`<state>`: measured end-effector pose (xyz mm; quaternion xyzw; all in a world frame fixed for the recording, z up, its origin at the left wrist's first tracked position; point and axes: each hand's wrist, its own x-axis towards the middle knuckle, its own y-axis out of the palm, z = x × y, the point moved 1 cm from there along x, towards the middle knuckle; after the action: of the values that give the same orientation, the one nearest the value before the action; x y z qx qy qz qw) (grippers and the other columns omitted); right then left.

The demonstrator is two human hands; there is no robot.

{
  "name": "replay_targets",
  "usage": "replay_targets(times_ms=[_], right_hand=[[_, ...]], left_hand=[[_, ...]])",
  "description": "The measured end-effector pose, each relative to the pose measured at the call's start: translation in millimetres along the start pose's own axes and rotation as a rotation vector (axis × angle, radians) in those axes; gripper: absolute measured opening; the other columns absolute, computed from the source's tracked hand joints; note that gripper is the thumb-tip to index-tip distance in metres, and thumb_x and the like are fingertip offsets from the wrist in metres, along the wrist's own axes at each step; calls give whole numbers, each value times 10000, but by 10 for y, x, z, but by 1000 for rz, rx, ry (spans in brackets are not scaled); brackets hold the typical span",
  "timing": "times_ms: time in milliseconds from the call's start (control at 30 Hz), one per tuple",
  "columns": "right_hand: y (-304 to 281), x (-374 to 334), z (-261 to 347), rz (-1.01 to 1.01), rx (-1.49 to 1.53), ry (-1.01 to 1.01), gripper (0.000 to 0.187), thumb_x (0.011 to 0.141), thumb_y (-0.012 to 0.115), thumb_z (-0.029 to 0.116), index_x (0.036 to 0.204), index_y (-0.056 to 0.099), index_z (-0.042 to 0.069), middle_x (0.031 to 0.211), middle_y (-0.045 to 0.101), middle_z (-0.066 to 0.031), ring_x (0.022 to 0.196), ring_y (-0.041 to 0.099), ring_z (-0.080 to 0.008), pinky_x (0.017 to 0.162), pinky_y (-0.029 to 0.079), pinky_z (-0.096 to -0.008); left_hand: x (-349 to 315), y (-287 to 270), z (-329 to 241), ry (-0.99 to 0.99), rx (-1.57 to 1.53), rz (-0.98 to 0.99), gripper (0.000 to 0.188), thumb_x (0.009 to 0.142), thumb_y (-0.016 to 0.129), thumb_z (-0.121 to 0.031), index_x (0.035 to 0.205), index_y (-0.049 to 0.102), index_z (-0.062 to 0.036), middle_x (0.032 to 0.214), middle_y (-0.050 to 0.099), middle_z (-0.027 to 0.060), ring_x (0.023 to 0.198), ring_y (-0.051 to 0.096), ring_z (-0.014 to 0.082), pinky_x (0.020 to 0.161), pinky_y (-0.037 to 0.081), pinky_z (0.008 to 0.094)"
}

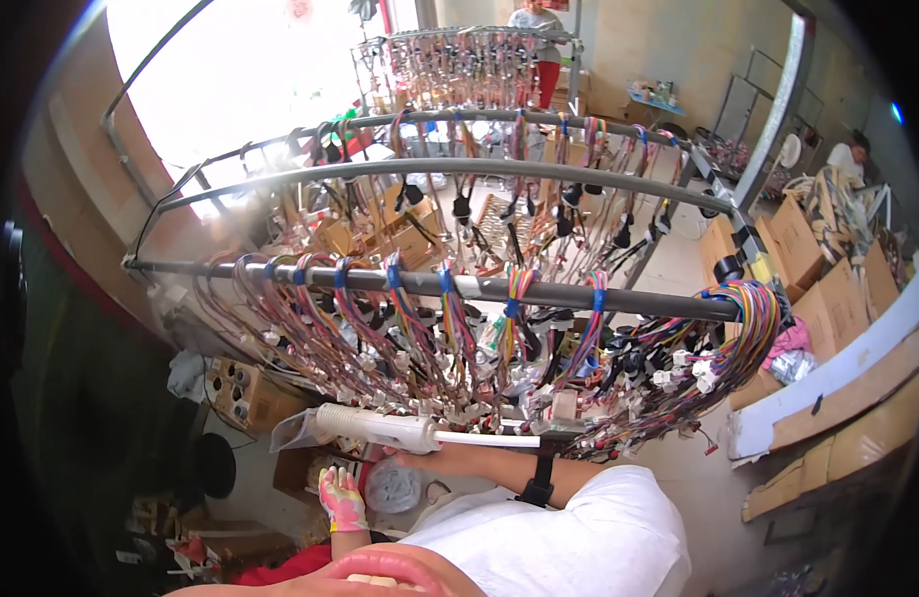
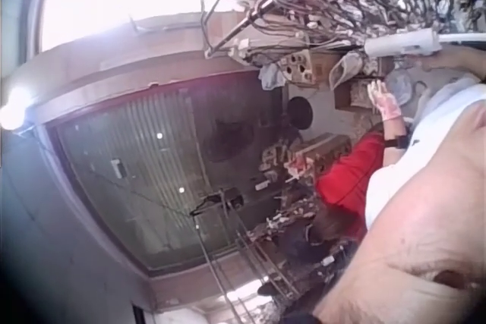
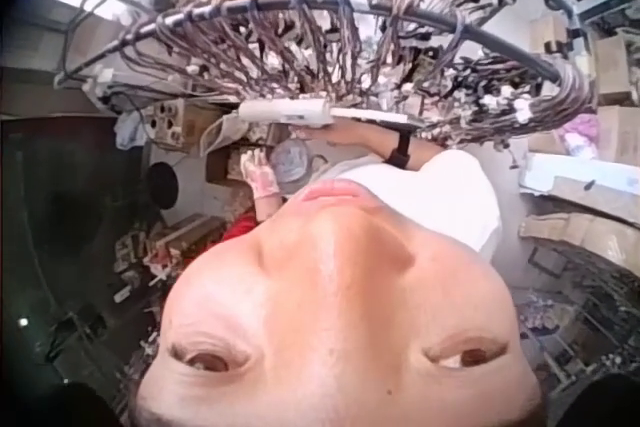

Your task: The person applies glue to connectors on a wire harness rack using a glue gun, then watches as another person removes a bundle of harnesses before continuing to glue more connectors.

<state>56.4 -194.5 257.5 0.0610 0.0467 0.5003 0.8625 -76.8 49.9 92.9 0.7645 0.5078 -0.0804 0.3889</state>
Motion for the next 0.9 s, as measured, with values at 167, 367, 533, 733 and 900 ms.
replay_targets(times_ms=[167,367,533,733,900], right_hand=[[26,-31,196,-24,-88,-149,414,867,593,116,1252,463,39,1123,583,-64,1046,531,-151,938,407,-304],[29,17,38,-33,-110,-92,369,847,622,127,1187,513,34,1065,608,-68,1008,548,-152,915,424,-311],[20,87,-51,-74,-29,-97,380,841,634,131,1190,513,42,1053,614,-66,984,561,-153,899,435,-309],[59,181,191,-56,-100,-141,374,857,604,124,1211,508,49,1127,589,-68,1056,524,-152,939,402,-301],[113,307,206,-39,-147,-124,387,836,605,92,1207,507,40,1122,587,-70,1039,525,-157,924,402,-298]], left_hand=[[-43,-23,-8,16,-4,-5,419,857,581,-198,1238,424,-122,1170,518,46,991,532,200,854,450,317],[16,-48,61,-14,0,4,458,854,588,-212,1262,407,-110,1208,505,62,1042,521,223,868,442,323],[28,-10,93,-13,5,33,471,853,594,-208,1270,399,-108,1211,503,68,1048,522,222,854,442,318],[182,-96,86,-71,-12,43,422,869,565,-175,1254,407,-108,1210,503,75,1014,532,200,831,446,323],[244,-105,62,-49,-18,7,426,866,568,-187,1252,410,-101,1220,498,72,1005,539,198,834,446,317]])
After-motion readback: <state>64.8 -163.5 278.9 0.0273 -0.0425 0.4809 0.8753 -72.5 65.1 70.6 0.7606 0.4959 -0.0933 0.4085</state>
